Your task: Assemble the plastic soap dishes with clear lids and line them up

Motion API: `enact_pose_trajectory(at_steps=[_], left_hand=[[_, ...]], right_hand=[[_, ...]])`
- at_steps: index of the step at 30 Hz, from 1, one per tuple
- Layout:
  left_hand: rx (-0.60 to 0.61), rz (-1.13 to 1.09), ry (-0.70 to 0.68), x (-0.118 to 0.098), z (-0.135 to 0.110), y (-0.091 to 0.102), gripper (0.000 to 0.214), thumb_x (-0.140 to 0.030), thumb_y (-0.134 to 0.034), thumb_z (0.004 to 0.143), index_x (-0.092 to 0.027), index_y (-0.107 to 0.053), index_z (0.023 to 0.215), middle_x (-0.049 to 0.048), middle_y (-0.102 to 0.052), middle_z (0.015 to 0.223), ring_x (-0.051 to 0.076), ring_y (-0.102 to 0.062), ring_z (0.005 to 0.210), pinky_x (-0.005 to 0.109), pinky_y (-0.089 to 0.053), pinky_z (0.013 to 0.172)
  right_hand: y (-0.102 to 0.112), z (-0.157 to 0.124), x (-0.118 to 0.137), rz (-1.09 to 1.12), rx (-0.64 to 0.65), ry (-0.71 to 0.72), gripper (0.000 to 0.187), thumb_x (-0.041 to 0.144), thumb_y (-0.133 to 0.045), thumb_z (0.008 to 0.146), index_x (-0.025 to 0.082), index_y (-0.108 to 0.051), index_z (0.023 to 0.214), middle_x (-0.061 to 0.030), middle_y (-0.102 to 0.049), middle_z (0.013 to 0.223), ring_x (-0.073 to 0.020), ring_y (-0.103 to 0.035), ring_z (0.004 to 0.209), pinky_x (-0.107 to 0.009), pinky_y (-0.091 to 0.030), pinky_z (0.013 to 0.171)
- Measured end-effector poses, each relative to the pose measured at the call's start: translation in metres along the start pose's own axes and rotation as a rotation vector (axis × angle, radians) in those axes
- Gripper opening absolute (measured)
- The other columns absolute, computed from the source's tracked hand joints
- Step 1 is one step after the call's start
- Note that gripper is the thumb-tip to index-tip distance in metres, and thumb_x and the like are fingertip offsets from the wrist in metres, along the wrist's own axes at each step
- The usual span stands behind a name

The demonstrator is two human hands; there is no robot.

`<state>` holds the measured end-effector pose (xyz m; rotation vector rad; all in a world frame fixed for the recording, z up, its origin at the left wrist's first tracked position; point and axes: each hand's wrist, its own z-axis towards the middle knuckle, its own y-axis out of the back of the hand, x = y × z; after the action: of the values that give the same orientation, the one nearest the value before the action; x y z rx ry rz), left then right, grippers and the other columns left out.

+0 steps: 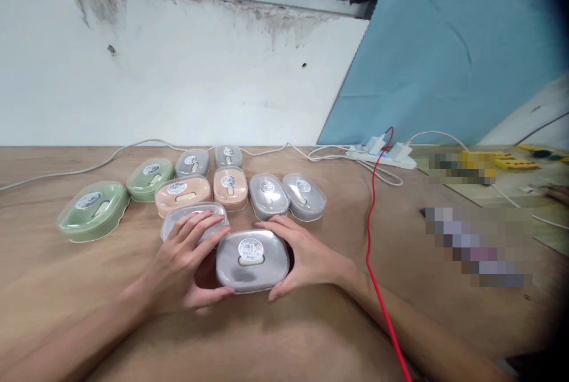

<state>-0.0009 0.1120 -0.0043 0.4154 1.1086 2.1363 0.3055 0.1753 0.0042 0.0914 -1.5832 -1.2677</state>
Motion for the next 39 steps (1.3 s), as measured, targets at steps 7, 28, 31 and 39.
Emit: enact_pose_trajectory(at_steps=[7, 28, 31, 39], left_hand=[[0.009, 0.078, 0.030, 0.001, 0.000, -0.003, 0.077, -0.059, -0.072, 0.090, -0.018, -0.050, 0.151, 0.0198, -0.057, 0.151, 0.042, -0.051, 0.142, 0.060, -0.033, 0.122], [-0.076, 0.227, 0.335, 0.053, -0.008, 0.003, 0.089, -0.066, -0.078, 0.084, -0.025, -0.044, 0.156, 0.0218, -0.047, 0.154, 0.053, -0.038, 0.151, 0.071, -0.035, 0.122], [-0.054, 0.340, 0.478, 0.057, -0.011, 0.002, 0.114, -0.085, -0.076, 0.073, -0.024, -0.037, 0.161, 0.0243, -0.032, 0.167, 0.063, -0.017, 0.157, 0.082, -0.018, 0.124], [0.235, 0.335, 0.889, 0.077, -0.020, 0.039, 0.122, -0.100, -0.051, 0.075, -0.027, -0.028, 0.170, 0.0217, -0.011, 0.178, 0.068, -0.004, 0.156, 0.087, -0.014, 0.119]], right_hand=[[0.003, -0.002, 0.003, -0.043, -0.028, 0.067, 0.115, 0.058, -0.097, 0.064, 0.026, -0.041, 0.158, -0.0152, -0.055, 0.151, -0.0363, -0.056, 0.140, -0.050, -0.048, 0.116], [0.004, 0.008, -0.032, -0.160, -0.303, -0.116, 0.078, 0.051, -0.077, 0.092, 0.033, -0.044, 0.160, -0.0110, -0.032, 0.172, -0.0344, -0.034, 0.160, -0.057, -0.038, 0.128], [0.007, 0.006, -0.031, -0.204, -0.332, -0.088, 0.075, 0.049, -0.075, 0.094, 0.035, -0.043, 0.161, -0.0093, -0.034, 0.171, -0.0336, -0.037, 0.159, -0.055, -0.045, 0.125], [0.023, 0.002, -0.024, -0.526, -0.513, -0.043, 0.104, 0.076, -0.087, 0.070, 0.029, -0.052, 0.156, -0.0173, -0.037, 0.168, -0.0498, -0.032, 0.156, -0.074, -0.029, 0.126]])
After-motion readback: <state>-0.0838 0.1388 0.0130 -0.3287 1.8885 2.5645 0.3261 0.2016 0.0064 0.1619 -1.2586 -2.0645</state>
